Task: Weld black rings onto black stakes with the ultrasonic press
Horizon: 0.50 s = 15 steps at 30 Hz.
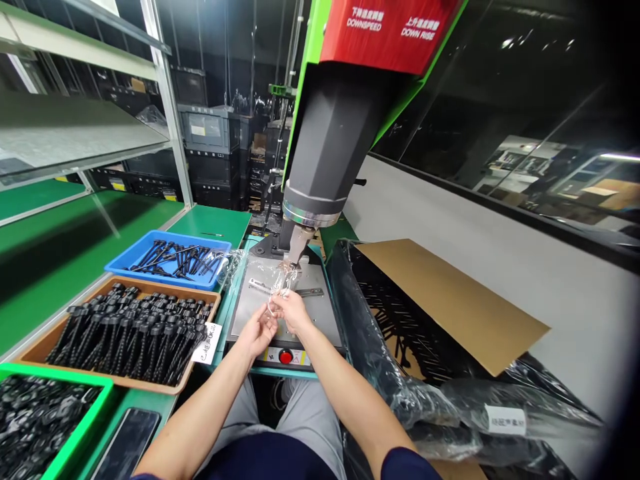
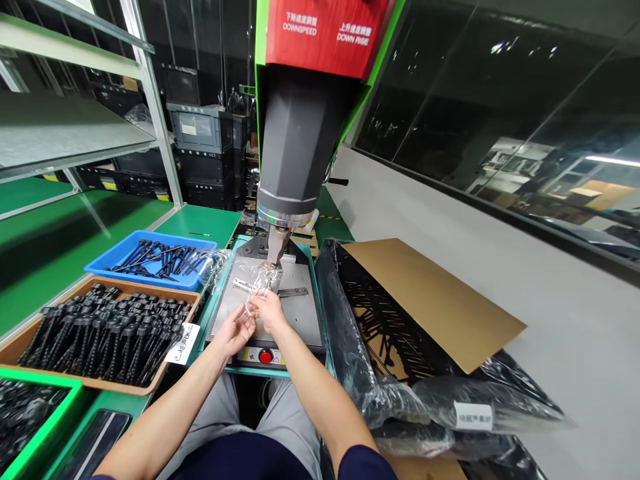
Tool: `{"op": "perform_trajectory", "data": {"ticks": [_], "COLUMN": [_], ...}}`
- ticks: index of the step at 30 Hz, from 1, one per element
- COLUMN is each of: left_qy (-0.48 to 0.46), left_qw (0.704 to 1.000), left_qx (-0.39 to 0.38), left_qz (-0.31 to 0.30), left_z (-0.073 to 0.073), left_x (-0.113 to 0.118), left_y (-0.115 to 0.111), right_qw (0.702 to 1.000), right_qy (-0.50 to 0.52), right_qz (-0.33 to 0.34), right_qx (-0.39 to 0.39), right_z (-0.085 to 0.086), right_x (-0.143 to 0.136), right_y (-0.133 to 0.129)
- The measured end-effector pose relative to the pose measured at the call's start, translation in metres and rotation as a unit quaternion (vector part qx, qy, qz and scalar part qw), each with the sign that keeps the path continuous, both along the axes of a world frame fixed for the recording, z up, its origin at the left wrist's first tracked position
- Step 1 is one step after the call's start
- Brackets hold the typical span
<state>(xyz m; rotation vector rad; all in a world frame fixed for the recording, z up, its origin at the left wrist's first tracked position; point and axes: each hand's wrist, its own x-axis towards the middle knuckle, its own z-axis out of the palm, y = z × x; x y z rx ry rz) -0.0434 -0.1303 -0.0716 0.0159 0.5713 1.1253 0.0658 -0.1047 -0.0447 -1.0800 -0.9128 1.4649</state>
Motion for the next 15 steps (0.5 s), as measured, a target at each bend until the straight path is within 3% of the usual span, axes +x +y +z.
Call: {"op": "perform_trajectory", "data": {"ticks": [4,7,11,13,15], "left_qy": [-0.002,-0.028,-0.029,-0.028,-0.021], "left_qw": [0.998,0.998,0.998,0.998,0.998], "left_qx": [0.012,0.016,0.024,0.033,0.035], "left_qz": [0.059,0.057,0.044,0.041,0.042], "left_z": [0.007,0.014,0.022,0.022,0.020], "left_x": [-0.004,-0.009,-0.013,-0.013,-0.012], "left_y": [0.002,-0.001,-0.004,-0.005,-0.005], "right_qw": [0.998,0.982,0.877,0.842,0.829], "right_qy": [-0.007,-0.123,-0.352,-0.412,-0.444], "right_qz": [0.028,-0.060,-0.230,-0.261,-0.259], "right_qx": [0.055,0.133,0.231,0.232,0.220], "right_z": [-0.005,-0.011,-0.011,-0.008,-0.004], "right_x": [0.017,0.032,0.043,0.045,0.046], "right_y": [0.006,0.018,0.039,0.050,0.062]}}
